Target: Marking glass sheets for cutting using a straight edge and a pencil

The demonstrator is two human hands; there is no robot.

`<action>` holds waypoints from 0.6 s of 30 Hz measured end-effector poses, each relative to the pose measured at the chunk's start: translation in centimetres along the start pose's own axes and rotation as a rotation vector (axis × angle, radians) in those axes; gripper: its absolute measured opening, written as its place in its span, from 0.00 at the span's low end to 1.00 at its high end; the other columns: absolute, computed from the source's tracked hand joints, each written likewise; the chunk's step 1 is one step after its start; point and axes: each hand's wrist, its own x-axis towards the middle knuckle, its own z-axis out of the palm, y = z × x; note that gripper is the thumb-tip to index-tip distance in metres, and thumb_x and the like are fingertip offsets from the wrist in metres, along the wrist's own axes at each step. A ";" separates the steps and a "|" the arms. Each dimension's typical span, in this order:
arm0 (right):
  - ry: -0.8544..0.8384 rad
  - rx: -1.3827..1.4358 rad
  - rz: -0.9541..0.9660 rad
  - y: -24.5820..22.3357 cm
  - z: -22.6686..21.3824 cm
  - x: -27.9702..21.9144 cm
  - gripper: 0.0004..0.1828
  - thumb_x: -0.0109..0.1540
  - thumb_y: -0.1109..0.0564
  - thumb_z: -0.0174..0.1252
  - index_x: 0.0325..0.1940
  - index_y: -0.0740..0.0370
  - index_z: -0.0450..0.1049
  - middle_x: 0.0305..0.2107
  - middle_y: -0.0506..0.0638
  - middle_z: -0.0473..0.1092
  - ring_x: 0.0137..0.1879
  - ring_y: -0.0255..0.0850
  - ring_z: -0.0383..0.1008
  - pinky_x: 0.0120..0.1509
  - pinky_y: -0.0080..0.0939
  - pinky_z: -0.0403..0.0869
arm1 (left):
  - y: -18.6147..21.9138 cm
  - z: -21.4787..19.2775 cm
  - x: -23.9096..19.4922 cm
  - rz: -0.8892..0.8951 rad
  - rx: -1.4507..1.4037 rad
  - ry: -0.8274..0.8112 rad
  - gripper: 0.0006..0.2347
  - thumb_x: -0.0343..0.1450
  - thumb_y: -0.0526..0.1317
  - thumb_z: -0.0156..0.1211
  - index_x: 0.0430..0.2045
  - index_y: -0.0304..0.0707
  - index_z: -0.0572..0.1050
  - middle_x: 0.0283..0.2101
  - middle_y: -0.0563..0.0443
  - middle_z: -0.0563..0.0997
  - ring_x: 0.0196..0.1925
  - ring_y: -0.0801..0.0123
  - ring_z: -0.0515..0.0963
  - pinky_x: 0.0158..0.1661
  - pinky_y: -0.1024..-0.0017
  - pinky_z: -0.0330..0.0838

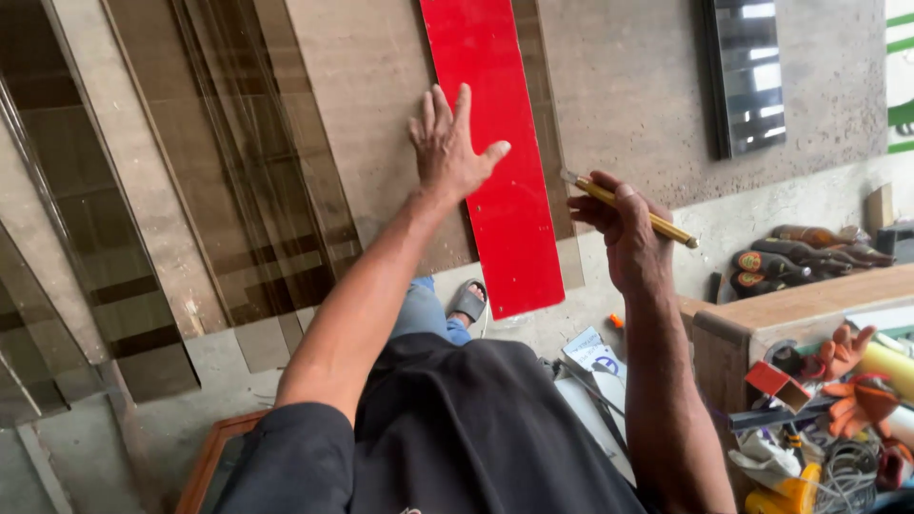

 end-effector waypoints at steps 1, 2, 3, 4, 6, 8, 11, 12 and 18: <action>0.016 0.008 -0.022 -0.2 0.5 1.6 0.23 0.70 0.53 0.45 0.58 0.78 0.72 0.42 0.69 0.76 0.46 0.53 0.82 0.52 0.44 0.84 | 0.3 0.3 0.2 -0.002 0.011 0.111 0.46 0.67 0.70 0.63 0.73 0.44 0.49 0.75 0.31 0.54 0.76 0.39 0.52 0.66 0.30 0.47; 0.032 0.021 -0.049 -0.3 1.0 3.3 0.23 0.70 0.53 0.47 0.58 0.77 0.73 0.42 0.68 0.77 0.45 0.52 0.83 0.52 0.43 0.84 | 0.6 0.4 0.6 -0.001 0.026 0.224 0.44 0.66 0.68 0.66 0.72 0.46 0.54 0.72 0.31 0.63 0.73 0.41 0.61 0.64 0.33 0.54; 0.027 0.019 -0.056 -0.4 1.5 5.4 0.23 0.70 0.53 0.47 0.58 0.77 0.73 0.42 0.68 0.77 0.45 0.52 0.83 0.52 0.43 0.84 | 0.5 0.1 1.1 -0.001 0.024 0.232 0.44 0.66 0.68 0.66 0.72 0.46 0.54 0.72 0.31 0.63 0.73 0.41 0.61 0.64 0.33 0.54; 0.014 -0.054 -0.088 -0.5 1.8 7.5 0.26 0.70 0.48 0.48 0.59 0.75 0.72 0.42 0.67 0.77 0.45 0.49 0.83 0.51 0.41 0.85 | 0.4 -0.2 1.7 -0.007 0.051 0.209 0.47 0.64 0.67 0.70 0.73 0.48 0.52 0.74 0.31 0.54 0.75 0.37 0.57 0.65 0.33 0.54; 0.002 -0.131 -0.124 -0.5 2.7 12.1 0.30 0.69 0.42 0.50 0.60 0.73 0.72 0.43 0.65 0.77 0.45 0.46 0.83 0.51 0.39 0.85 | 0.2 -0.5 3.2 -0.010 0.074 0.189 0.50 0.62 0.66 0.74 0.75 0.49 0.51 0.77 0.31 0.45 0.76 0.33 0.52 0.65 0.33 0.55; -0.033 -0.186 -0.165 -0.4 4.0 17.4 0.38 0.64 0.34 0.54 0.60 0.72 0.72 0.46 0.63 0.76 0.46 0.46 0.83 0.52 0.41 0.85 | -0.1 -0.8 5.2 0.156 0.133 0.048 0.63 0.54 0.74 0.80 0.78 0.54 0.42 0.75 0.32 0.22 0.79 0.35 0.30 0.70 0.31 0.44; -0.042 -0.273 -0.212 -2.3 7.9 22.8 0.33 0.63 0.35 0.55 0.54 0.68 0.76 0.44 0.60 0.79 0.45 0.41 0.84 0.51 0.37 0.86 | 1.2 -0.9 5.7 0.180 0.232 -0.057 0.64 0.46 0.73 0.80 0.76 0.53 0.47 0.76 0.27 0.30 0.77 0.29 0.30 0.70 0.31 0.41; -0.046 -0.274 -0.211 -2.2 8.9 24.9 0.33 0.63 0.35 0.55 0.54 0.68 0.76 0.44 0.60 0.79 0.45 0.41 0.84 0.51 0.37 0.86 | 1.2 -0.5 5.8 0.176 0.231 -0.056 0.64 0.46 0.73 0.80 0.76 0.53 0.47 0.76 0.27 0.30 0.77 0.29 0.30 0.70 0.31 0.41; -0.002 -0.345 -0.222 -0.2 12.3 35.4 0.25 0.62 0.45 0.51 0.50 0.66 0.79 0.37 0.55 0.81 0.38 0.35 0.84 0.41 0.30 0.83 | 1.9 0.1 6.0 0.149 0.227 -0.008 0.67 0.41 0.71 0.83 0.75 0.50 0.48 0.76 0.24 0.32 0.77 0.26 0.34 0.72 0.41 0.43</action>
